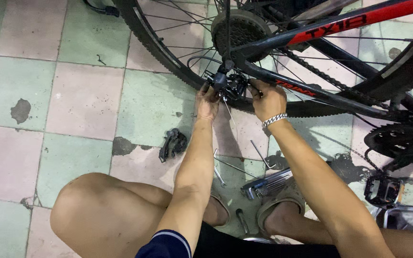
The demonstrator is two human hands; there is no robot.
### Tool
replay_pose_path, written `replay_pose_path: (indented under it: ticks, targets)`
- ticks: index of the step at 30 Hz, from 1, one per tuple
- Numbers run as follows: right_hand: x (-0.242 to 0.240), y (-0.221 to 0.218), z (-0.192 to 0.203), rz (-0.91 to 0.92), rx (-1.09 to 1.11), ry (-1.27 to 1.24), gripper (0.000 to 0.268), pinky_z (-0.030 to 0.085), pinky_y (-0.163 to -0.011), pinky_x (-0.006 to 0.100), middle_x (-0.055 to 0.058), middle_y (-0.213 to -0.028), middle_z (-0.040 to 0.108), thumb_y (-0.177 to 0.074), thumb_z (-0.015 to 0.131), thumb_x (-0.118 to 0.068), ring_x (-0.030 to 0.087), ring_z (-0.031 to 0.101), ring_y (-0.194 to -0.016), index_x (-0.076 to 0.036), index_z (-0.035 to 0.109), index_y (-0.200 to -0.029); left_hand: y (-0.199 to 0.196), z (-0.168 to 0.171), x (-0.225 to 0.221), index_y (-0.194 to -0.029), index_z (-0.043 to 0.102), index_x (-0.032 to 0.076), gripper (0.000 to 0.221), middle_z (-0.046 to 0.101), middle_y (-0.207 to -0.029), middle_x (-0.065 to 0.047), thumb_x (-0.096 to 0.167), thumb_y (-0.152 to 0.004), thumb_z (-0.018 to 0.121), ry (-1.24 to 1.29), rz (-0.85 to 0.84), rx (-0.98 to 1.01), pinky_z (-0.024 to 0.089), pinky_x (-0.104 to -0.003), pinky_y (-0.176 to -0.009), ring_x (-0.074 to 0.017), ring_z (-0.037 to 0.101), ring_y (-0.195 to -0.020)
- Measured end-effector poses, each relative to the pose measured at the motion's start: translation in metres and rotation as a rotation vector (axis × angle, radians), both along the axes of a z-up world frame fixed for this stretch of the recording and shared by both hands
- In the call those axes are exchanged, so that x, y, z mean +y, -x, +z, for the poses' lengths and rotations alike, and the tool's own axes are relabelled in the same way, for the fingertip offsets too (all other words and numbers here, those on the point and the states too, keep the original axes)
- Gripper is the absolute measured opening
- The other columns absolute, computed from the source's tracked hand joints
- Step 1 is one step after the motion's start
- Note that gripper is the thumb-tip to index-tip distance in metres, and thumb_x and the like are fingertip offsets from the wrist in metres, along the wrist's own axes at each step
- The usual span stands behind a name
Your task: The person installs a rear derailleur onto a bicycle frame, feeds a cable through the component, and tightens a nut using a wrench to secure the cable in place.
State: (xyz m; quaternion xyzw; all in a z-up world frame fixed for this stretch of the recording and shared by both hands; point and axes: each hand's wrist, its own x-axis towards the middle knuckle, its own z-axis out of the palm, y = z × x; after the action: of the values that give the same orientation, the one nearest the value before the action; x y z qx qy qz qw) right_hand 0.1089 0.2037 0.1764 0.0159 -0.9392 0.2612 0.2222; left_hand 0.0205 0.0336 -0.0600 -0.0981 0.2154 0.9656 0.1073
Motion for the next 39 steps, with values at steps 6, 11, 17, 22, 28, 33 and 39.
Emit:
replay_pose_path:
  ticks: [6,11,17,22,28,33,39]
  targets:
    - [-0.017,-0.011,0.026,-0.134,-0.259,0.283,0.025,0.058,-0.073,0.04,0.018,-0.086,0.074,-0.092,0.069,-0.02,0.031,0.076,-0.075,-0.002,0.072,-0.109,0.002,-0.016,0.004,-0.134,0.053,0.004,0.037,0.069,-0.112,-0.013,0.006,-0.098,0.063,0.031,0.022,0.002,0.055,-0.038,-0.077,-0.0256,0.068,-0.098]
    - [-0.034,-0.007,0.015,-0.182,-0.152,0.335,0.031,0.056,-0.075,0.04,0.019,-0.087,0.075,-0.097,0.069,-0.025,0.031,0.075,-0.08,0.001,0.074,-0.113,0.004,-0.02,0.01,-0.137,0.056,-0.005,0.035,0.067,-0.11,-0.012,0.005,-0.105,0.068,0.021,0.069,0.089,0.053,-0.034,-0.081,-0.0223,0.065,-0.095]
    - [-0.042,-0.003,0.009,-0.206,-0.286,0.516,0.042,0.055,-0.068,0.038,0.021,-0.095,0.075,-0.095,0.072,-0.032,0.027,0.072,-0.078,0.004,0.069,-0.117,-0.011,0.028,0.002,-0.133,0.06,-0.004,0.042,0.07,-0.117,-0.012,0.013,-0.097,0.072,0.082,0.058,0.021,0.057,-0.038,-0.093,-0.0228,0.068,-0.104]
    - [-0.033,0.004,0.005,-0.232,-0.436,0.488,0.044,0.054,-0.071,0.037,0.021,-0.095,0.076,-0.094,0.071,-0.034,0.026,0.071,-0.079,0.004,0.07,-0.116,-0.013,0.053,-0.006,-0.132,0.061,-0.004,0.046,0.071,-0.12,-0.014,0.011,-0.091,0.076,0.108,0.069,0.029,0.057,-0.037,-0.097,-0.0247,0.068,-0.107]
    - [-0.025,0.018,-0.011,-0.141,-0.393,0.382,0.043,0.054,-0.078,0.034,0.022,-0.101,0.076,-0.099,0.072,-0.034,0.025,0.074,-0.088,0.006,0.072,-0.114,-0.002,0.052,-0.011,-0.132,0.061,-0.01,0.043,0.07,-0.12,-0.017,0.009,-0.096,0.076,0.092,0.06,0.058,0.058,-0.035,-0.095,-0.0247,0.069,-0.105]
    - [-0.031,0.023,-0.007,-0.272,-0.572,0.634,0.045,0.052,-0.074,0.038,0.021,-0.097,0.077,-0.093,0.071,-0.035,0.029,0.069,-0.084,0.001,0.069,-0.12,0.007,0.042,-0.01,-0.132,0.06,-0.007,0.043,0.07,-0.119,-0.015,0.008,-0.094,0.074,0.069,0.024,0.066,0.058,-0.036,-0.092,-0.0237,0.069,-0.104]
    - [-0.031,0.026,-0.011,-0.242,-0.477,0.522,0.048,0.053,-0.082,0.035,0.018,-0.097,0.077,-0.091,0.074,-0.038,0.026,0.073,-0.09,0.002,0.07,-0.117,0.014,0.048,-0.013,-0.133,0.061,-0.006,0.041,0.07,-0.121,-0.014,0.009,-0.096,0.072,0.125,0.033,0.107,0.058,-0.035,-0.093,-0.0226,0.069,-0.106]
